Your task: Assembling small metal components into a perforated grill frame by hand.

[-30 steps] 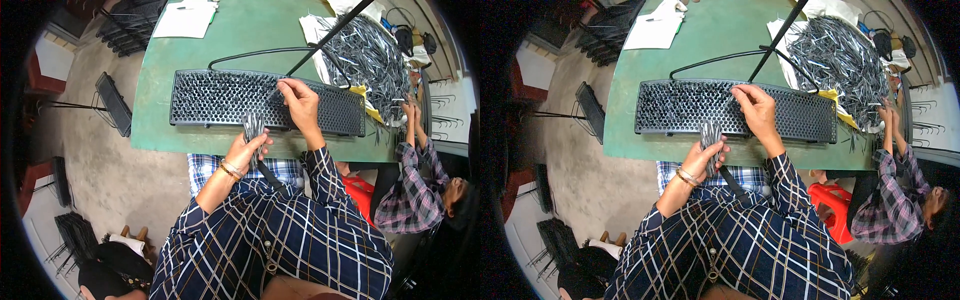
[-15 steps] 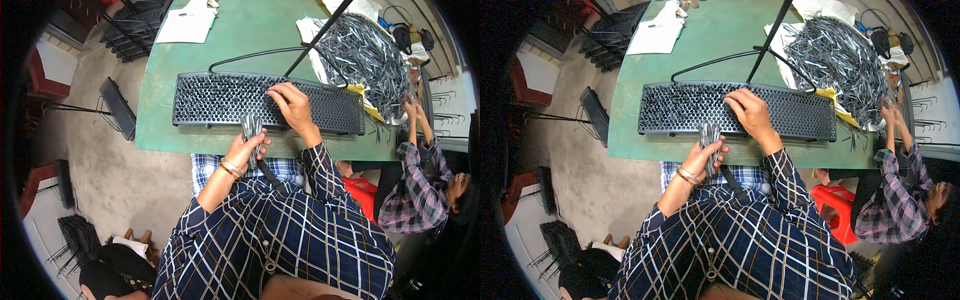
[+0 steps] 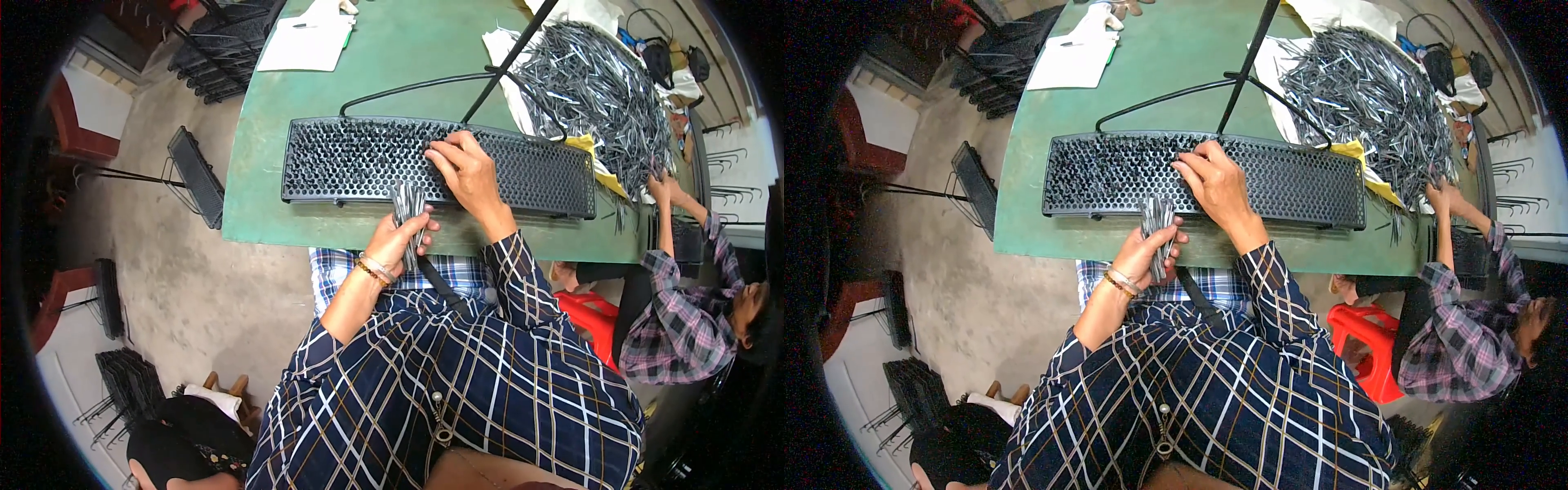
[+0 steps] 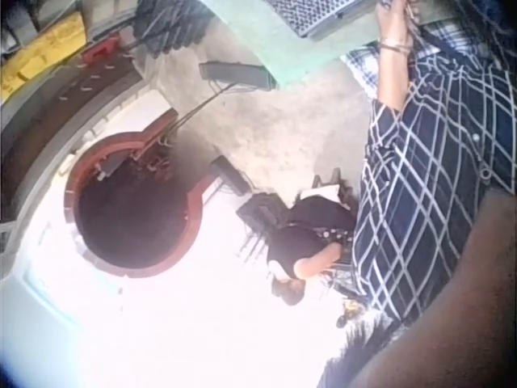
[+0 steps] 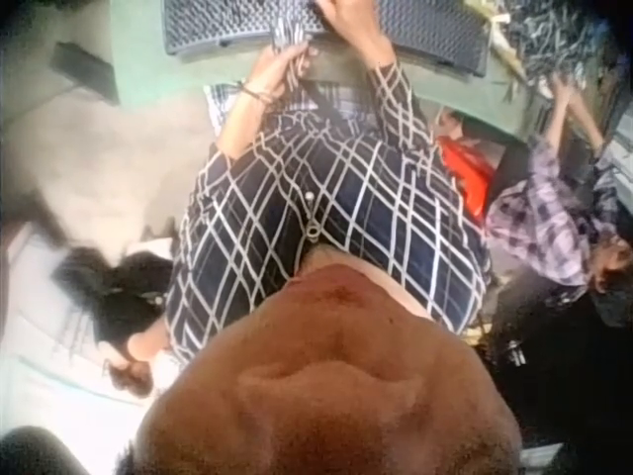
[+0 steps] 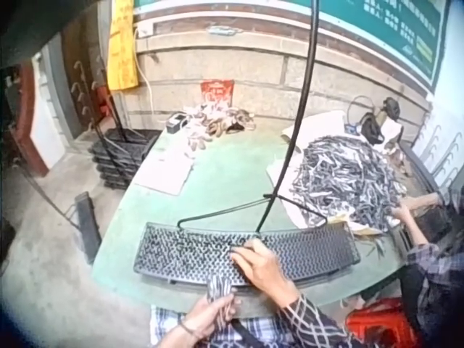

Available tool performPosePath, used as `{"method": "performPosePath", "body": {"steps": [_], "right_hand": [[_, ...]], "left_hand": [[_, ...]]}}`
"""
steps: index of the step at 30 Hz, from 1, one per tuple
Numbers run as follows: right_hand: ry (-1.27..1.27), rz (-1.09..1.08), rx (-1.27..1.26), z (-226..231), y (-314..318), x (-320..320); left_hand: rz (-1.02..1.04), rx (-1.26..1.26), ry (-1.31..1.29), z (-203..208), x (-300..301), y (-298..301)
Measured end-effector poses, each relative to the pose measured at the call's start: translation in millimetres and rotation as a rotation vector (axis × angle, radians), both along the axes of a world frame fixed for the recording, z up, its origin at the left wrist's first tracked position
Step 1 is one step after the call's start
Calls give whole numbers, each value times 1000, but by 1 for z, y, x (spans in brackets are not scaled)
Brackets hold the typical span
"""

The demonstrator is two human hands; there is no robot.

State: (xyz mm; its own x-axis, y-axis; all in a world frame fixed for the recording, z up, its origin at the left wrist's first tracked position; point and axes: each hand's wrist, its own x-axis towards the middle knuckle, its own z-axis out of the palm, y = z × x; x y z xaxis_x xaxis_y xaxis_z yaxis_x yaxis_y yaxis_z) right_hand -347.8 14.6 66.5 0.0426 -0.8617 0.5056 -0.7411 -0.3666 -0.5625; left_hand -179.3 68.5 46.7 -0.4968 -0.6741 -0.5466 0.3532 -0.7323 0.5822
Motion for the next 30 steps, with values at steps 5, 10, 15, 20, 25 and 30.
{"method": "performPosePath", "body": {"steps": [5, 10, 15, 20, 25, 30], "right_hand": [[-14, -15, -71, -7, -3, -1], [-13, -55, -88, -12, -1, 6], [-24, -117, -21, -4, 0, 0], [-106, -93, -3, -6, -1, 6], [-350, 57, 383, 9, 11, 2], [-579, 243, 658, -4, 19, 5]], "left_hand": [[-13, 8, 4, 1, -3, 1], [-3, -15, 9, -1, -1, 1], [-18, 52, -15, 8, -5, -4], [-16, 35, -48, 3, 1, -2], [-6, -25, 38, 7, 2, -1], [10, -75, 39, 2, 5, 1]]}}
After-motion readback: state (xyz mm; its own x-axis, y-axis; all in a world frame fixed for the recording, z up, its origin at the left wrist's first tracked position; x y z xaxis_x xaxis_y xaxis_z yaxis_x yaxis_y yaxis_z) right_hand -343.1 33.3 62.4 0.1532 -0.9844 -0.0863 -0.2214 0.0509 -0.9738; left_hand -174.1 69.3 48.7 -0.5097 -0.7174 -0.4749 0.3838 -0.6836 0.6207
